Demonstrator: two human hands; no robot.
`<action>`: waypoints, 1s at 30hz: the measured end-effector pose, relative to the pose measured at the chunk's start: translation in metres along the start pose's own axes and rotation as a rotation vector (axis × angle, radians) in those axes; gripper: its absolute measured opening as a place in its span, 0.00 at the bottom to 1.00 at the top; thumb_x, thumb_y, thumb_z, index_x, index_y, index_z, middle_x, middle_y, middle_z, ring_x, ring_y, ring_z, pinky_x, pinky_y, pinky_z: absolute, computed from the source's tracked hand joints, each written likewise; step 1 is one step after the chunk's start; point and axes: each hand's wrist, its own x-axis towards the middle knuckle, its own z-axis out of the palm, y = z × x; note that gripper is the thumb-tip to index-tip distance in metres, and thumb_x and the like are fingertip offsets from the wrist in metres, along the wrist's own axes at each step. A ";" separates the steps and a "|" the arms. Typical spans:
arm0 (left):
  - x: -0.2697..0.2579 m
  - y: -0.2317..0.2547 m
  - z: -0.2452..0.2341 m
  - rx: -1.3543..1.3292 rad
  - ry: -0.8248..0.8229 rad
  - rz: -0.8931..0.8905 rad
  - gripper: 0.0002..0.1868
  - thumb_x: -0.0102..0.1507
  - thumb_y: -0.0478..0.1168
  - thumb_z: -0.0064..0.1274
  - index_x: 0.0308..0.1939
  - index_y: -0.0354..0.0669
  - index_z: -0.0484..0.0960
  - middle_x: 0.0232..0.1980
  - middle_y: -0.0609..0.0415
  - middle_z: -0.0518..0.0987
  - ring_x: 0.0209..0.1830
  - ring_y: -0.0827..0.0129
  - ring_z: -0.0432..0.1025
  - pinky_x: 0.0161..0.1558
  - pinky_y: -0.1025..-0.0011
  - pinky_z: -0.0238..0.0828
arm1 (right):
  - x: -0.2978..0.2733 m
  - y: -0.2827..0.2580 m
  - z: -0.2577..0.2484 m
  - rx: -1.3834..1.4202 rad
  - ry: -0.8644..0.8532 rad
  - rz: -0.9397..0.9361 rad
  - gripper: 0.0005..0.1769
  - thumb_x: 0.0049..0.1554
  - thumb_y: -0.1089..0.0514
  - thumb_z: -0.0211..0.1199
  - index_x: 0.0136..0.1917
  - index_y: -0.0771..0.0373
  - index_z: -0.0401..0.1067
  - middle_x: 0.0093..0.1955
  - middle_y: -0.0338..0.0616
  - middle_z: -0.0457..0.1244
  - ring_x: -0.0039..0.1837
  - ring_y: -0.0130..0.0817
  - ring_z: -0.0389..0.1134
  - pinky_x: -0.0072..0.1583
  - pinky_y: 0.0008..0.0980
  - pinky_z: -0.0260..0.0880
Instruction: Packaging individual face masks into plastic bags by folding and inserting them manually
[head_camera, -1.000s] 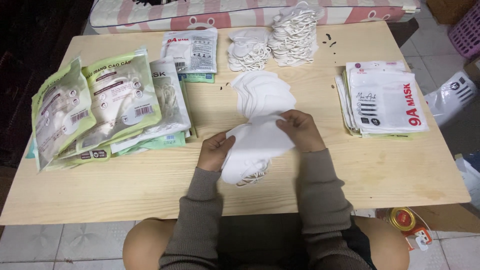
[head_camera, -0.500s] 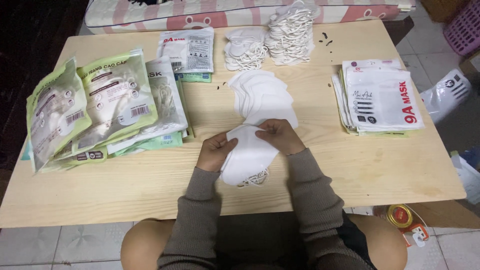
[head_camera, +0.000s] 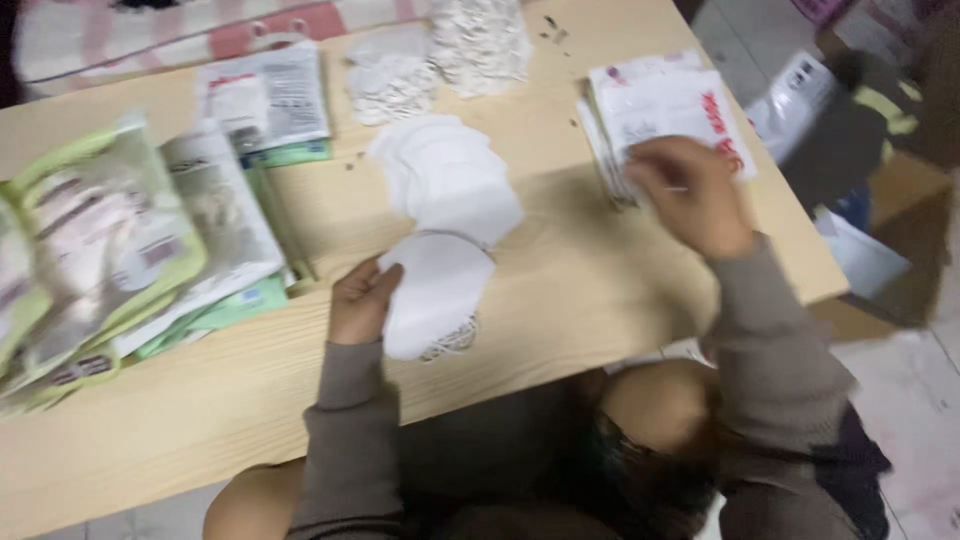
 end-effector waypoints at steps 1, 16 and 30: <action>-0.005 0.009 0.003 0.001 -0.022 -0.015 0.14 0.66 0.30 0.57 0.55 0.30 0.82 0.40 0.42 0.84 0.39 0.64 0.79 0.46 0.61 0.83 | -0.032 -0.009 -0.021 -0.014 0.006 0.022 0.08 0.63 0.66 0.70 0.56 0.67 0.78 0.54 0.57 0.70 0.59 0.57 0.71 0.63 0.49 0.69; -0.013 0.014 0.003 0.095 0.033 -0.036 0.06 0.64 0.35 0.63 0.33 0.42 0.81 0.31 0.64 0.79 0.29 0.78 0.70 0.35 0.74 0.69 | -0.428 0.160 0.116 0.254 0.321 1.158 0.36 0.51 0.60 0.64 0.73 0.55 0.64 0.46 0.54 0.69 0.42 0.41 0.70 0.41 0.37 0.74; -0.022 0.031 0.021 0.344 0.159 -0.119 0.11 0.67 0.38 0.57 0.53 0.42 0.83 0.49 0.57 0.84 0.43 0.75 0.77 0.46 0.78 0.78 | -0.348 0.195 0.146 -0.391 -0.494 1.256 0.21 0.56 0.43 0.54 0.59 0.49 0.75 0.55 0.47 0.70 0.57 0.47 0.72 0.53 0.49 0.73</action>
